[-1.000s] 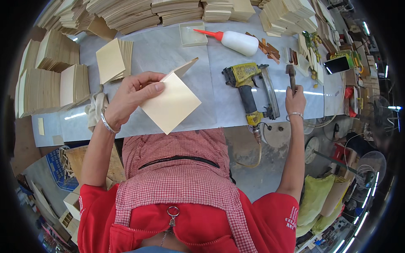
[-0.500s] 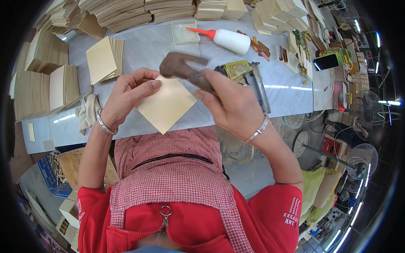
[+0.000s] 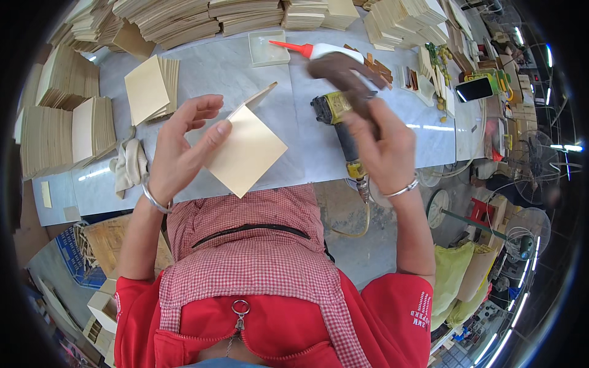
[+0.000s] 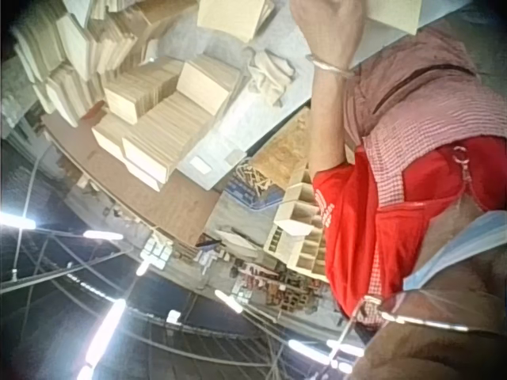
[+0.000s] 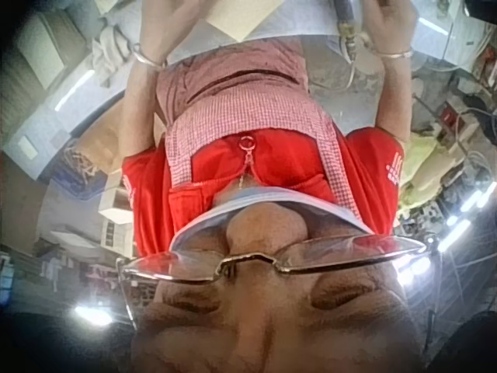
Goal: Applying glue and using a pneumatic nail gun to assemble the components of wooden birdhouses.
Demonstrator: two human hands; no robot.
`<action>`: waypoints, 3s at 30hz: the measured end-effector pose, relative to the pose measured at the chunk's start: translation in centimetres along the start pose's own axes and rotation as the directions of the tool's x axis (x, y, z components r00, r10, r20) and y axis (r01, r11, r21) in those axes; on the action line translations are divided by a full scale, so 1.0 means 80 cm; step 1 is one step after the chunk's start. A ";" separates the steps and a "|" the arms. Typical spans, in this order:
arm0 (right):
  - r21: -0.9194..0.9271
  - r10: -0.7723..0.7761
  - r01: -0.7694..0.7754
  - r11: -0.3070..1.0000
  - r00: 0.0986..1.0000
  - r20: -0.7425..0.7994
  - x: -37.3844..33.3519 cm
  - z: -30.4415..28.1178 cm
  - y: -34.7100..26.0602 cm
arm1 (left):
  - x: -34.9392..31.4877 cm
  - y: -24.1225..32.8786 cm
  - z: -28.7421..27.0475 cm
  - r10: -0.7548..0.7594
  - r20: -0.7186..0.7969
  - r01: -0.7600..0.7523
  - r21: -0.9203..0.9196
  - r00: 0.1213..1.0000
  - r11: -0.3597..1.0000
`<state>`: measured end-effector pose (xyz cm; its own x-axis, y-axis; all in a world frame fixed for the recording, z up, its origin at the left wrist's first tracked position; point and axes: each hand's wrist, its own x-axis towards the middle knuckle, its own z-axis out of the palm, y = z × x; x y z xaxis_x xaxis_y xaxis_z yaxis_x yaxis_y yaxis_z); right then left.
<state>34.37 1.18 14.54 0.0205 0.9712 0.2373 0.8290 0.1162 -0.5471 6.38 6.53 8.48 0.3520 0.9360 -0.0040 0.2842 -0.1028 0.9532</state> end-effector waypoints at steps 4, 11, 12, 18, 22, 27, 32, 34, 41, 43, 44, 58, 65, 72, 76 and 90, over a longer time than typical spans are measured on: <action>-0.202 0.205 -0.245 0.948 0.958 -0.201 -0.025 -0.015 0.099 | -0.025 0.046 0.008 0.305 0.095 -0.314 0.449 0.948 0.837; -0.432 0.473 -0.536 0.725 0.844 -0.253 -0.062 -0.018 0.235 | -0.028 0.035 0.023 0.371 0.076 -0.350 0.543 0.926 0.763; -0.441 0.501 -0.561 0.701 0.827 -0.256 -0.065 -0.014 0.246 | -0.025 0.032 0.019 0.357 0.060 -0.332 0.532 0.932 0.779; -0.444 0.496 -0.582 0.681 0.813 -0.305 -0.066 -0.001 0.284 | -0.027 -0.035 0.019 0.040 -0.119 -0.045 -0.034 0.992 0.998; -0.402 0.383 -0.463 0.790 0.884 -0.267 -0.038 -0.008 0.273 | -0.036 -0.054 0.016 -0.212 -0.151 0.191 -0.146 0.966 0.971; 0.152 0.280 -0.251 0.956 0.936 -0.212 0.056 0.020 0.218 | -0.054 -0.062 0.001 -0.190 -0.112 0.184 -0.062 0.975 0.981; 0.144 0.145 -0.162 0.976 0.982 0.122 0.139 0.071 0.192 | -0.055 -0.081 -0.022 -0.079 -0.002 0.079 0.050 0.997 0.996; 0.016 0.083 -0.089 0.996 0.970 0.227 0.151 0.077 0.201 | -0.051 -0.081 -0.029 -0.022 0.054 0.022 -0.014 0.998 1.000; -0.080 0.013 0.023 0.997 0.908 0.419 0.162 0.068 0.207 | -0.029 -0.085 -0.049 0.025 0.191 -0.061 0.185 0.981 0.981; -0.058 0.056 -0.034 0.998 0.897 0.438 0.158 0.066 0.199 | -0.024 -0.091 -0.048 0.004 0.208 -0.015 0.053 0.978 0.998; 0.068 0.115 -0.150 0.986 0.923 0.368 0.152 0.064 0.194 | -0.020 -0.093 -0.048 0.007 0.207 -0.018 0.051 0.978 0.999; 0.937 0.288 -0.164 0.307 0.955 0.073 0.047 0.067 0.047 | -0.019 -0.100 -0.041 -0.025 0.169 0.029 -0.022 0.985 0.999; 0.867 0.195 -0.180 0.464 0.976 0.098 0.035 0.084 -0.014 | -0.020 -0.110 -0.040 -0.006 0.157 0.007 -0.003 0.988 1.000; 0.820 0.107 -0.126 0.559 0.991 0.079 0.034 0.085 -0.026 | -0.022 -0.109 -0.040 0.035 0.142 -0.038 0.021 0.989 0.999; 0.798 0.093 -0.113 0.592 0.993 0.071 0.035 0.085 -0.030 | -0.023 -0.108 -0.041 0.004 0.162 -0.009 0.031 0.987 0.999; 0.769 0.035 -0.070 0.635 0.997 0.061 0.040 0.082 -0.030 | -0.022 -0.105 -0.041 -0.015 0.164 0.004 0.064 0.986 0.998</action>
<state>28.79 5.38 11.31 0.0156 0.9856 0.1681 0.0948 0.1659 -0.9816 0.46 6.82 1.50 0.4892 0.8696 -0.0676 0.3424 -0.1202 0.9318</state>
